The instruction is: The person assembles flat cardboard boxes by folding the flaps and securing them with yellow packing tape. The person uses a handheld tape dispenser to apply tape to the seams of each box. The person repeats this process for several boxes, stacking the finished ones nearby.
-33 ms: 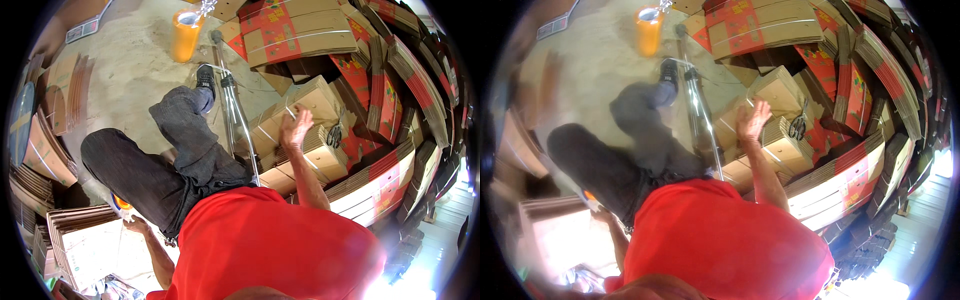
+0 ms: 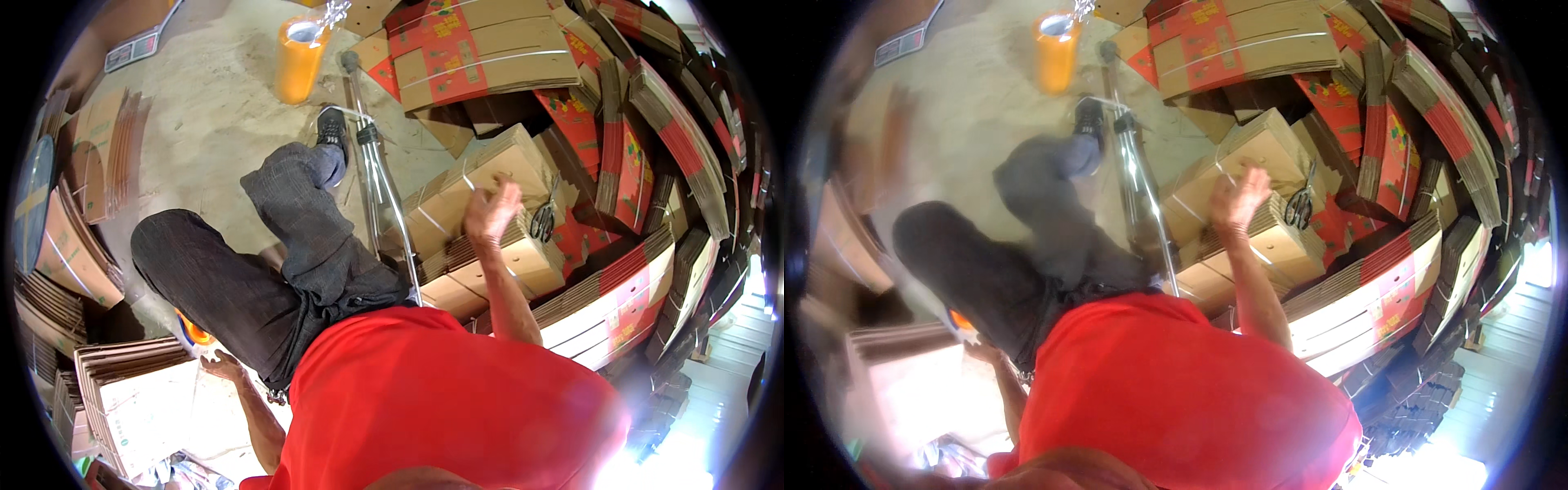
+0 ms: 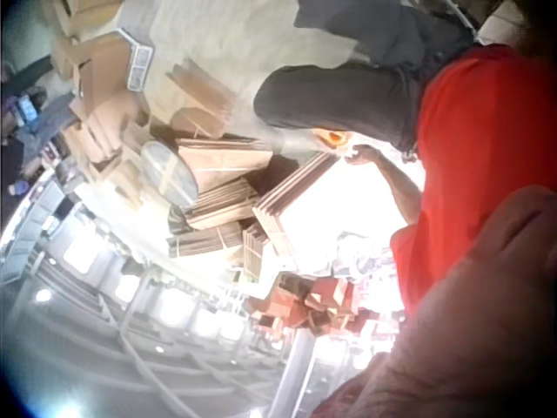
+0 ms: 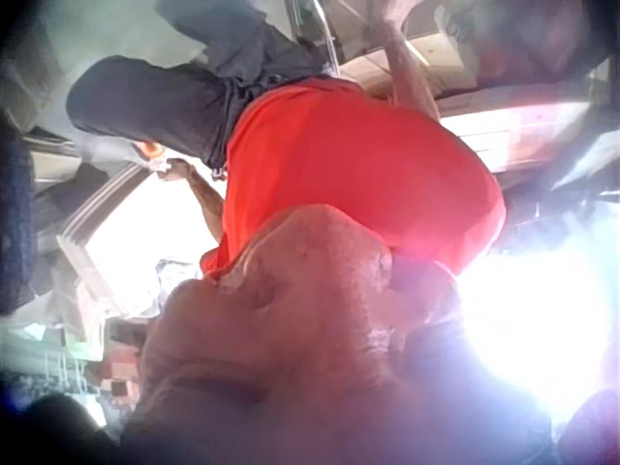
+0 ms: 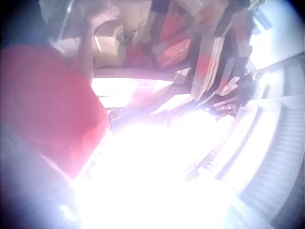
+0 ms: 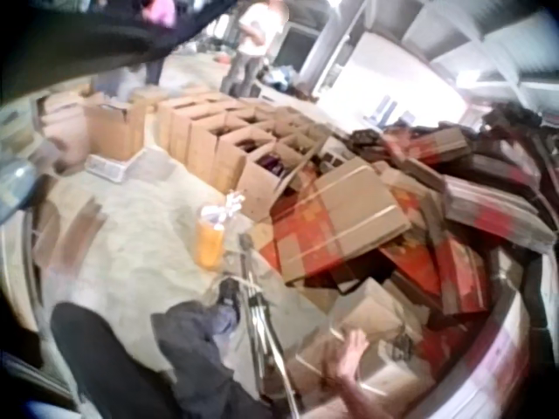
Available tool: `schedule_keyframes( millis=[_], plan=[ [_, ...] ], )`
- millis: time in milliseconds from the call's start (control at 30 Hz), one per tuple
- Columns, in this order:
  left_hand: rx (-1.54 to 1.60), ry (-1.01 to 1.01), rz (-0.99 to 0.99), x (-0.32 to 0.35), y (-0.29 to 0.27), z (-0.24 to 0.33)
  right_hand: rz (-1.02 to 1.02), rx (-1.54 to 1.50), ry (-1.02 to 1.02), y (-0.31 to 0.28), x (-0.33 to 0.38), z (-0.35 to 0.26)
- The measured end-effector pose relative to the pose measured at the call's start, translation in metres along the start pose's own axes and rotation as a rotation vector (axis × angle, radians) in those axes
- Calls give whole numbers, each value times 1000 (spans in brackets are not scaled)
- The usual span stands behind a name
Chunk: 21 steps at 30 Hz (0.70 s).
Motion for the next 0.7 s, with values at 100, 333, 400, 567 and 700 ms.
schedule_keyframes(
  millis=[100,333,400,567,700],
  plan=[
    [176,-34,-37,8,17,37,193,380,213,-11,-12,91],
    [710,-108,-74,-15,58,85,-171,313,384,2,-21,195],
    [616,-23,-79,-21,58,101,-164,151,444,26,-23,219],
    [675,103,-1,-22,1,213,153,-150,170,7,-50,149],
    [619,249,96,-30,-70,350,-151,-1001,50,19,-74,-10]
  ],
)
Point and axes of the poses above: each hand's wrist, its own x-axis away from the middle knuckle, its own y-axis out of the palm, z = x × y, the point moved 4 cm from there along -x, towards the middle knuckle, and after that the axes turned 10 degrees about x, right-handed, at the moved point
